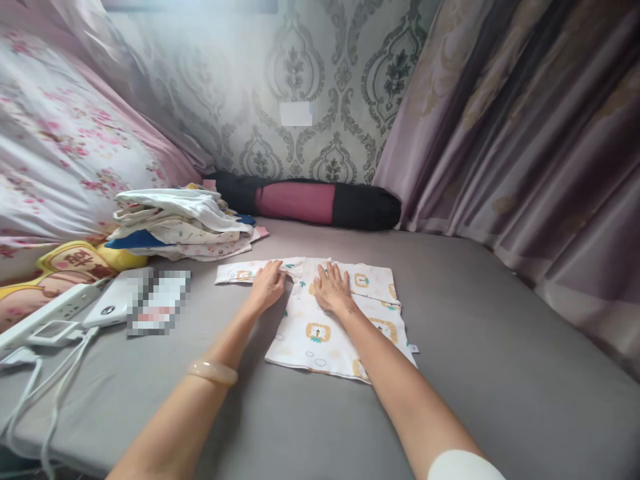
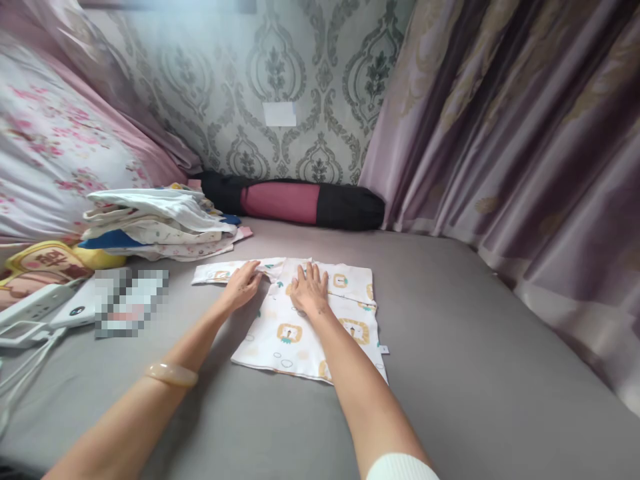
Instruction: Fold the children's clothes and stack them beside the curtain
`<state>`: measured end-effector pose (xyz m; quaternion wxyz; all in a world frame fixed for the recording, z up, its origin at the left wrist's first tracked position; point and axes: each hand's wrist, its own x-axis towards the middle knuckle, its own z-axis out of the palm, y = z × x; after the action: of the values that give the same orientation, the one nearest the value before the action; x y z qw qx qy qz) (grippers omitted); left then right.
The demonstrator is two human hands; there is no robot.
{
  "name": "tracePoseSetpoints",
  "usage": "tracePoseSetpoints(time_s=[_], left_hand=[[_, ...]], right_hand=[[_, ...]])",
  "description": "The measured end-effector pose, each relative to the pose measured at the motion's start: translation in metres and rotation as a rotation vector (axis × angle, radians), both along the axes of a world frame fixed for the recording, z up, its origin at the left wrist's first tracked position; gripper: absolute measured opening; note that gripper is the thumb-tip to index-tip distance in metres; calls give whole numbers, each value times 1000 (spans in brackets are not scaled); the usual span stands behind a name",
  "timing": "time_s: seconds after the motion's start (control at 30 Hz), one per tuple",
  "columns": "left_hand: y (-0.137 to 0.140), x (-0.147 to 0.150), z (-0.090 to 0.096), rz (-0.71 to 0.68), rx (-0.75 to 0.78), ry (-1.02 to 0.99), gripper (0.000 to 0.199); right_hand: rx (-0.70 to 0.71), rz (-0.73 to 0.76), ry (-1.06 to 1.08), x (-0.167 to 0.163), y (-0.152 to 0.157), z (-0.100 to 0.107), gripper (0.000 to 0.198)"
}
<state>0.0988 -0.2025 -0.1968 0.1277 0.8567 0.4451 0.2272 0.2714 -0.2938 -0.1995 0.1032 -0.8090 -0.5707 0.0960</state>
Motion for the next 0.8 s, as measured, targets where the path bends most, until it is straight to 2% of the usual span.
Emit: tracePoseSetpoints(time_s=[0.13, 0.23, 0.3, 0.4, 0.5, 0.7, 0.8], left_hand=[[12, -22, 6, 152, 33, -16, 43], [19, -41, 12, 400, 49, 30, 43], [22, -52, 16, 569, 6, 83, 43], [25, -62, 22, 730, -69, 127, 46], [28, -66, 26, 791, -159, 130, 51], [40, -71, 26, 819, -295, 90, 59], [53, -79, 25, 796, -369, 45, 54]], right_hand=[[-11, -6, -10, 0, 1, 6, 57], [4, 25, -20, -1, 8, 12, 52], [74, 81, -45, -4, 13, 15, 45], [159, 150, -47, -11, 22, 18, 40], [141, 133, -16, -21, 26, 18, 36], [180, 50, -29, -29, 29, 14, 35], [169, 36, -30, -29, 32, 13, 36]])
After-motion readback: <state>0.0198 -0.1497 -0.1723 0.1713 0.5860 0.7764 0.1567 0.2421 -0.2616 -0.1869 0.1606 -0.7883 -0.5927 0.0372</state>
